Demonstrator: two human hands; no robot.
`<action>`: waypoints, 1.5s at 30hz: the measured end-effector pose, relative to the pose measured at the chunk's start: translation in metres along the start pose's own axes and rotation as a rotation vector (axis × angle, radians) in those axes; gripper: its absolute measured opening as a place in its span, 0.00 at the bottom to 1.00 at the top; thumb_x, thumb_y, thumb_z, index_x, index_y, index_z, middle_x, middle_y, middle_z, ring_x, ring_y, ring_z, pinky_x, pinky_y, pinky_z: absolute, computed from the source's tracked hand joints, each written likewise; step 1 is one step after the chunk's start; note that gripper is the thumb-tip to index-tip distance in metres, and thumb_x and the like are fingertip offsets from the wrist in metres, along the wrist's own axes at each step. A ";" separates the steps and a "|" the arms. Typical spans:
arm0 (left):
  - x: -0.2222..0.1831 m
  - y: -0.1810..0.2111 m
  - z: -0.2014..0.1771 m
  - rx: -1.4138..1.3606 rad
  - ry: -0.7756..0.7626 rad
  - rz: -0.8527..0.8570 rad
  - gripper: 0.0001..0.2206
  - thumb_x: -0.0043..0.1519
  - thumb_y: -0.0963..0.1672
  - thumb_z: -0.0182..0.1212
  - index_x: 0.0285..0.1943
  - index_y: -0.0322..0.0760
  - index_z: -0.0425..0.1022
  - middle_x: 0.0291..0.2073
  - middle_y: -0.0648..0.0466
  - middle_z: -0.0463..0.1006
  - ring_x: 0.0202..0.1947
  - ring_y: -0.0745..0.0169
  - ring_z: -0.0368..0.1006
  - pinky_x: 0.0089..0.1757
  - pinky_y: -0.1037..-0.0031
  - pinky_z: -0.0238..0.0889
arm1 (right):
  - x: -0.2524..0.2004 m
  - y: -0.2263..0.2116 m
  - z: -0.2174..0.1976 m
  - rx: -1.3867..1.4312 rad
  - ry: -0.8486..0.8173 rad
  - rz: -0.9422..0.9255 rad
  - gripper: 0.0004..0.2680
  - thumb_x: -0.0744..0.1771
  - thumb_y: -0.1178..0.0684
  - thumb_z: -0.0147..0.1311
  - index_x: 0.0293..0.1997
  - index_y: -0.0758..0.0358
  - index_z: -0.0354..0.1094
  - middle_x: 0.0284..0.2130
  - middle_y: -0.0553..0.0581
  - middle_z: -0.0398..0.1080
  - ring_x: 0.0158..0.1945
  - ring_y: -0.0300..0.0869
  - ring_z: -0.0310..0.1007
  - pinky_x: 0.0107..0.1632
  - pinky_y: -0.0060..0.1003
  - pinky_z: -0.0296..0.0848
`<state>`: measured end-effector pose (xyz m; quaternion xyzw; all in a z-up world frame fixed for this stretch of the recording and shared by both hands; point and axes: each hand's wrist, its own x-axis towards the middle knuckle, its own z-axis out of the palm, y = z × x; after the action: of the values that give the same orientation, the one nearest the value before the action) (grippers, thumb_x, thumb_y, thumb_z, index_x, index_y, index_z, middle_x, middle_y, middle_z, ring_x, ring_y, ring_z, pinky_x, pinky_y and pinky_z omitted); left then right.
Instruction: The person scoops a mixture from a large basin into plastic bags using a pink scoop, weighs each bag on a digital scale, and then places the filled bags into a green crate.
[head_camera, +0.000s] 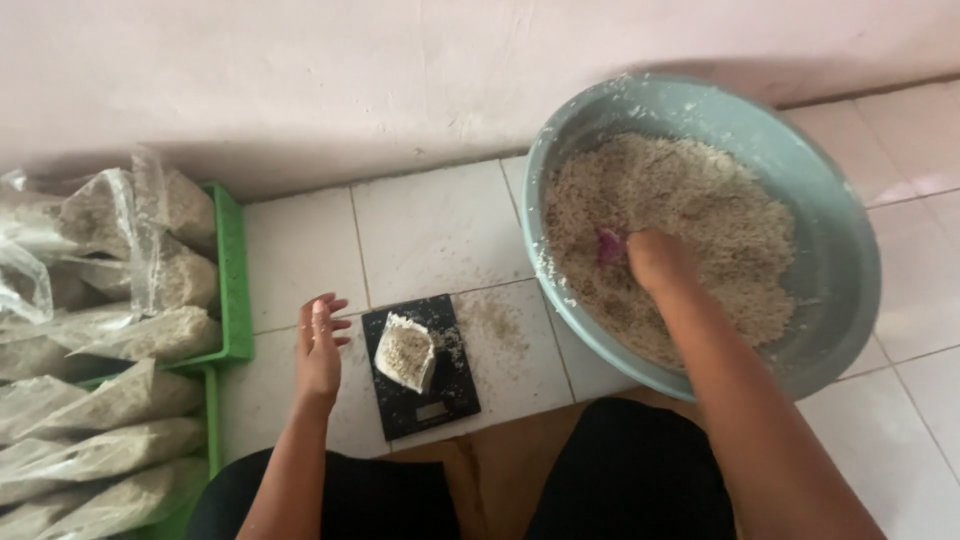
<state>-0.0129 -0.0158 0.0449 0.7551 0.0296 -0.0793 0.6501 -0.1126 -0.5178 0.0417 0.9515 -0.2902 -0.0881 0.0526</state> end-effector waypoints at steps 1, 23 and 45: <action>-0.001 0.002 0.000 -0.014 -0.033 0.006 0.22 0.73 0.53 0.35 0.63 0.37 0.65 0.53 0.41 0.73 0.47 0.42 0.73 0.46 0.57 0.67 | 0.002 -0.004 0.004 -0.011 -0.049 -0.054 0.10 0.66 0.54 0.46 0.38 0.66 0.77 0.30 0.64 0.76 0.38 0.55 0.79 0.42 0.50 0.76; -0.051 0.043 -0.030 0.003 -0.412 0.299 0.23 0.71 0.54 0.32 0.69 0.44 0.60 0.58 0.50 0.74 0.55 0.50 0.67 0.53 0.62 0.60 | -0.236 -0.242 -0.107 0.473 0.553 -0.794 0.08 0.65 0.47 0.57 0.41 0.58 0.73 0.31 0.57 0.74 0.39 0.51 0.77 0.35 0.44 0.76; -0.039 0.034 -0.031 0.148 -0.514 0.650 0.23 0.49 0.40 0.71 0.55 0.33 0.72 0.49 0.42 0.77 0.54 0.36 0.70 0.56 0.51 0.60 | -0.187 -0.212 -0.077 0.400 0.579 -1.029 0.02 0.62 0.58 0.57 0.32 0.54 0.71 0.32 0.49 0.72 0.38 0.45 0.72 0.37 0.37 0.73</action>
<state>-0.0441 0.0120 0.0891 0.7255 -0.3789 -0.0577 0.5716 -0.1345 -0.2338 0.1108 0.9461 0.2204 0.2156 -0.0993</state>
